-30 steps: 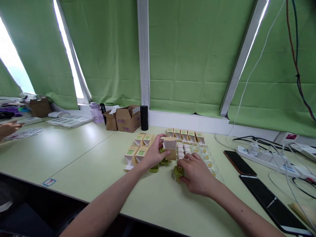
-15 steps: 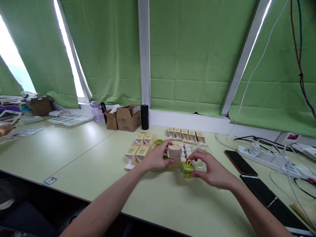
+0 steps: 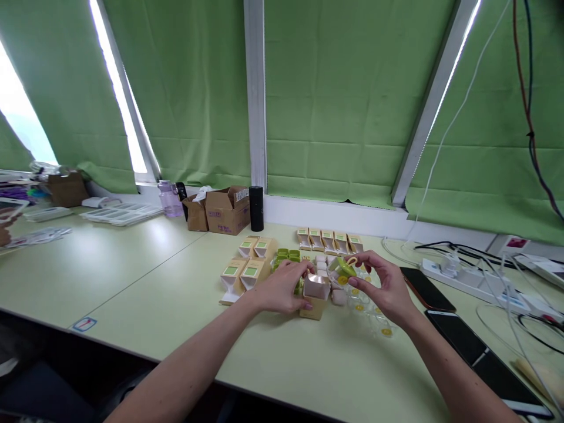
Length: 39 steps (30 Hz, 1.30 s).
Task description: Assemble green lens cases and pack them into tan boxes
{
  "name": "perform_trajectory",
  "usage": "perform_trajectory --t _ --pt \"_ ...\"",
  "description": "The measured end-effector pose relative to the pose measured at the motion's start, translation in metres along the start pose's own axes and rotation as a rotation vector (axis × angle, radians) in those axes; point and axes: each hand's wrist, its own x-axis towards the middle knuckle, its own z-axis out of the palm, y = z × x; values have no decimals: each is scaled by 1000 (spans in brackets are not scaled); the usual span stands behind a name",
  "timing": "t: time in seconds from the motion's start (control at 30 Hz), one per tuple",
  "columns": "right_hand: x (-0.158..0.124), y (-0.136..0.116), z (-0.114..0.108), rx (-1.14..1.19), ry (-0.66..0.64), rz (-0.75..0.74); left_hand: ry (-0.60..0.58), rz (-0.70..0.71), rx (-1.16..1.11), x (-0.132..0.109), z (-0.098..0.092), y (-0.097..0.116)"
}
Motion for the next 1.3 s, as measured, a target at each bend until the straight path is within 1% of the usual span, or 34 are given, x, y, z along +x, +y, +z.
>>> perform_trajectory --t 0.07,0.13,0.27,0.33,0.4,0.47,0.53,0.6,0.73,0.8,0.9,1.0,1.13,1.23,1.3 --pt "0 1 1 10 27 5 -11 4 2 -1 -2 2" --pt "0 2 1 28 57 16 5 18 -17 -3 -8 4" --pt "3 3 2 58 96 20 116 82 -115 -7 -25 11" --pt "7 2 3 60 102 10 139 140 -152 -8 -33 15" --pt "12 0 6 62 115 2 102 199 -135 -7 -39 16" --pt "16 -2 11 64 136 -1 49 228 -90 -6 -39 13" --pt "18 -3 18 71 157 2 31 231 -54 -6 -35 8" --pt "17 -3 24 80 167 2 51 221 -31 -6 -26 2" --pt "11 1 34 69 173 -17 122 192 -20 -4 -6 -7" --pt "8 2 36 61 189 -27 163 185 -53 -1 3 -9" --pt "4 2 37 57 199 -48 255 152 -136 3 12 -10" --pt "-1 -2 38 51 172 -58 292 96 -235 5 17 -9" --pt "-8 -9 43 47 125 -80 288 46 -331 2 19 -9" --pt "-12 -12 48 70 88 -135 276 19 -360 -1 19 -11" --pt "-13 -12 52 73 51 -146 271 3 -375 -2 20 -13"
